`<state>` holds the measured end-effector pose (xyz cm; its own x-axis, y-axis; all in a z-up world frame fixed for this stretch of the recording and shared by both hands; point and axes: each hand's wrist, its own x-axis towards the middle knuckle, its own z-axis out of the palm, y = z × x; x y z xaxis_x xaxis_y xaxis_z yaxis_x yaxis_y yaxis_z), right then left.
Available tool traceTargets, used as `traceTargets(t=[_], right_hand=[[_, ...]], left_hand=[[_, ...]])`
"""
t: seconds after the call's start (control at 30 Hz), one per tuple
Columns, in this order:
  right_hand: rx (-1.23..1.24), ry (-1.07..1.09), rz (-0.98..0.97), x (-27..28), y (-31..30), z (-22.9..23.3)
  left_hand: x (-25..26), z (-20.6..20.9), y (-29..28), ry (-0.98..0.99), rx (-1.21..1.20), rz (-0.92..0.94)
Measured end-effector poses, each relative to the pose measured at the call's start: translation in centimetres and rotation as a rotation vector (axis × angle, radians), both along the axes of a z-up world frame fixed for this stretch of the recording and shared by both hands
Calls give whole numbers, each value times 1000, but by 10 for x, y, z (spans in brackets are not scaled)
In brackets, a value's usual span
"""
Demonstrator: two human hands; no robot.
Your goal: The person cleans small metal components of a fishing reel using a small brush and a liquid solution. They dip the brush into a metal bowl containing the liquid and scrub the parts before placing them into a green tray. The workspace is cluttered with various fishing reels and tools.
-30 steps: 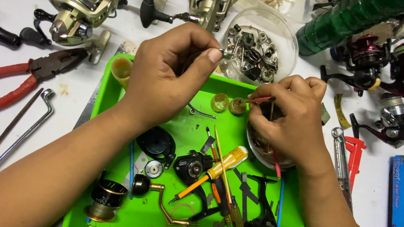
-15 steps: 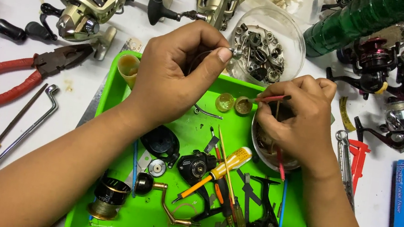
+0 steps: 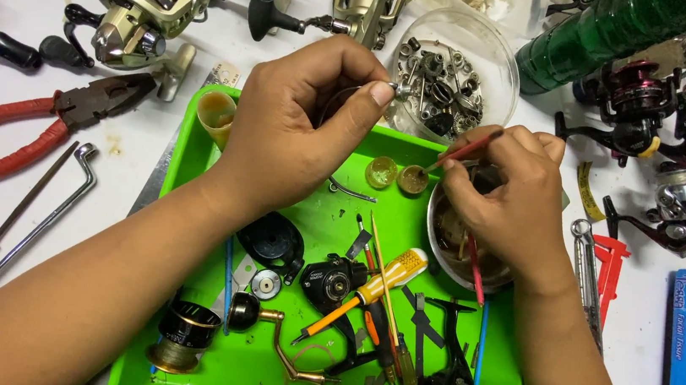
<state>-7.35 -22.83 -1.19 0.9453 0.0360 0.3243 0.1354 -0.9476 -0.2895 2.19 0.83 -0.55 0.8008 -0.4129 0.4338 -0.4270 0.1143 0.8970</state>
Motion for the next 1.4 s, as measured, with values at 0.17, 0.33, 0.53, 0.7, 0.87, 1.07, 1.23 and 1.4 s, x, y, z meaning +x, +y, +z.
traceTargets(t=[0.17,0.33,0.53,0.7,0.87,1.07,1.23,1.4], right_hand=[[37,10,-44,4,-1,-1],[92,14,-30,6,-2,-1],[218,19,-62,7,-1,-1],[355,35,-95,5,-4,-1],[760,37,-226,1,-10,10],[858,-151,-188,-22,-7,35],[914,-289,-164,-37,16,47],[806,-287,-117,-39,26,48]], left_hand=[[-1,2,0,-9,24,12],[0,2,0,-4,14,4],[0,1,0,-14,22,8],[0,0,0,-6,17,0],[3,-2,0,-38,69,-17],[3,-4,0,-107,201,-125],[1,-2,0,-134,254,-158],[1,-1,1,-170,273,-188]])
